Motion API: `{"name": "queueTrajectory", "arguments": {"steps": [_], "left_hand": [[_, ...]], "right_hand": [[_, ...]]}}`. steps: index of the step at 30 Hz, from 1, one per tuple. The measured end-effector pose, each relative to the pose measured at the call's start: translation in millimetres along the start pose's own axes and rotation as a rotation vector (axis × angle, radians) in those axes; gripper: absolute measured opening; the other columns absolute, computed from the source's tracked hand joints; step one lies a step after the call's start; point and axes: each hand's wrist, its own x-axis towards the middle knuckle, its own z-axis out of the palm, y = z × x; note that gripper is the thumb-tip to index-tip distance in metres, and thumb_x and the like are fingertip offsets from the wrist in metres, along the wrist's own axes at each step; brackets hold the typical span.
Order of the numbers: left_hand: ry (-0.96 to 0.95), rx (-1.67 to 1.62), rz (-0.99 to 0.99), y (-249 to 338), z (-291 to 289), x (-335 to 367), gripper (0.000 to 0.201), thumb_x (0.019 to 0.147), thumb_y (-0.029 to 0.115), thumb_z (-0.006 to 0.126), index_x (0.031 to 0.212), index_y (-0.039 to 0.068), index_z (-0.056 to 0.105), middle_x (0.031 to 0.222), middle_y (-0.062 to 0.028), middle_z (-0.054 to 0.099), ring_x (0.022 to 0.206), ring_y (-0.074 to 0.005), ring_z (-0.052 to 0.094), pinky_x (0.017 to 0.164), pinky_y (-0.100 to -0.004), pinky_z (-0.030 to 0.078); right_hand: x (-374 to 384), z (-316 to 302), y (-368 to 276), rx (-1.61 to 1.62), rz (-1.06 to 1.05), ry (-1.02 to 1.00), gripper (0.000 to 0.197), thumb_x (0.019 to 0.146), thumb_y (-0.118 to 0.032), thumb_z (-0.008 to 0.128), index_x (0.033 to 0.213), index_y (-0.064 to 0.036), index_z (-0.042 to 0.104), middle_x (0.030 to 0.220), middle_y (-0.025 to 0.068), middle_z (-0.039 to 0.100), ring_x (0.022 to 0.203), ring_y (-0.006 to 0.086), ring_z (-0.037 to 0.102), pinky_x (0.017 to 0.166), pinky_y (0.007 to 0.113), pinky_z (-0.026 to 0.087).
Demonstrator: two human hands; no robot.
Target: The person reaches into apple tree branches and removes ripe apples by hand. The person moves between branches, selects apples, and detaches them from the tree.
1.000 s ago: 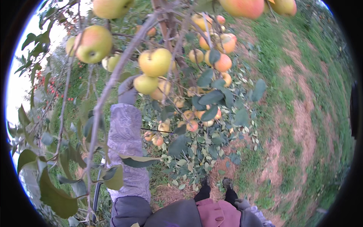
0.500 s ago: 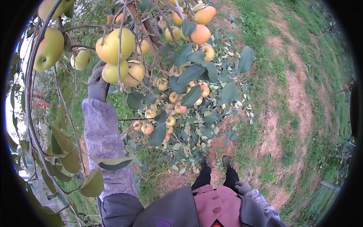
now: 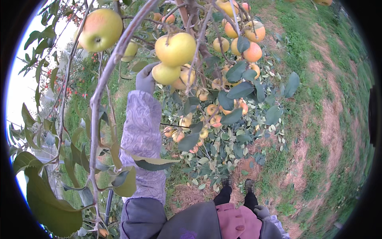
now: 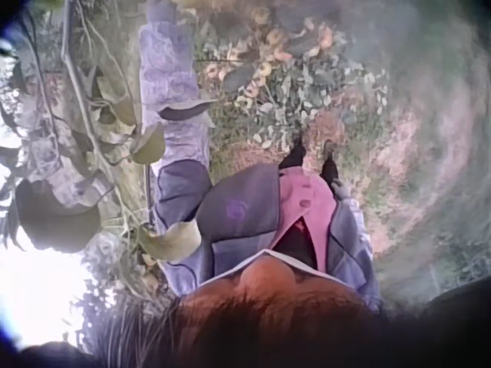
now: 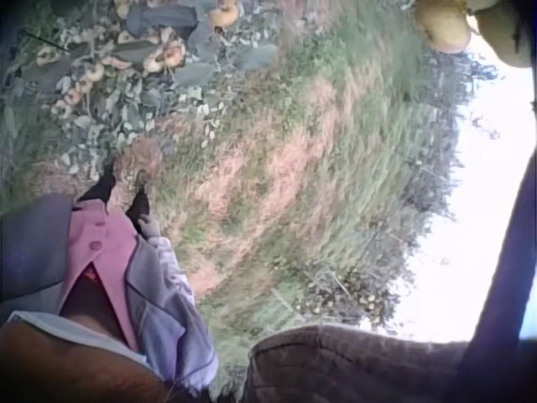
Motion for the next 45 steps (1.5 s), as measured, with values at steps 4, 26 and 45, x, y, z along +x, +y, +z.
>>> {"name": "queueTrajectory", "arguments": {"steps": [4, 26, 45], "left_hand": [[-0.048, -0.240, -0.178, -15.9, 15.3, 12.7, 0.030, 0.092, 0.004, 0.071, 0.119, -0.006, 0.066, 0.107, -0.0125, 0.073, 0.089, -0.0177, 0.070, 0.081, -0.0318, 0.059], [-0.123, 0.685, -0.602, -107.8, -15.6, -503.3, 0.029, 0.091, 0.012, 0.073, 0.119, 0.007, 0.073, 0.112, -0.0112, 0.073, 0.102, -0.0250, 0.070, 0.092, -0.0379, 0.057], [0.553, 0.670, -1.282, -37.8, 222.3, -1069.7, 0.036, 0.092, 0.027, 0.063, 0.124, 0.014, 0.072, 0.104, -0.0168, 0.075, 0.097, -0.0309, 0.073, 0.091, -0.0386, 0.056]], "right_hand": [[-1.7, -5.9, 5.7, -0.001, 0.048, 0.006, 0.040, 0.086, -0.020, 0.073, 0.120, 0.0008, 0.071, 0.112, 0.0164, 0.076, 0.102, 0.0241, 0.073, 0.092, 0.035, 0.055], [71.0, -58.6, -60.3, -0.446, -0.330, -0.172, 0.043, 0.090, -0.031, 0.069, 0.121, -0.0005, 0.071, 0.109, 0.0187, 0.075, 0.100, 0.0294, 0.074, 0.090, 0.038, 0.055], [186.5, -76.2, 63.9, -1.475, -0.609, -0.695, 0.040, 0.083, -0.043, 0.069, 0.105, -0.0107, 0.078, 0.092, 0.0167, 0.076, 0.086, 0.0314, 0.074, 0.081, 0.039, 0.057]]}}
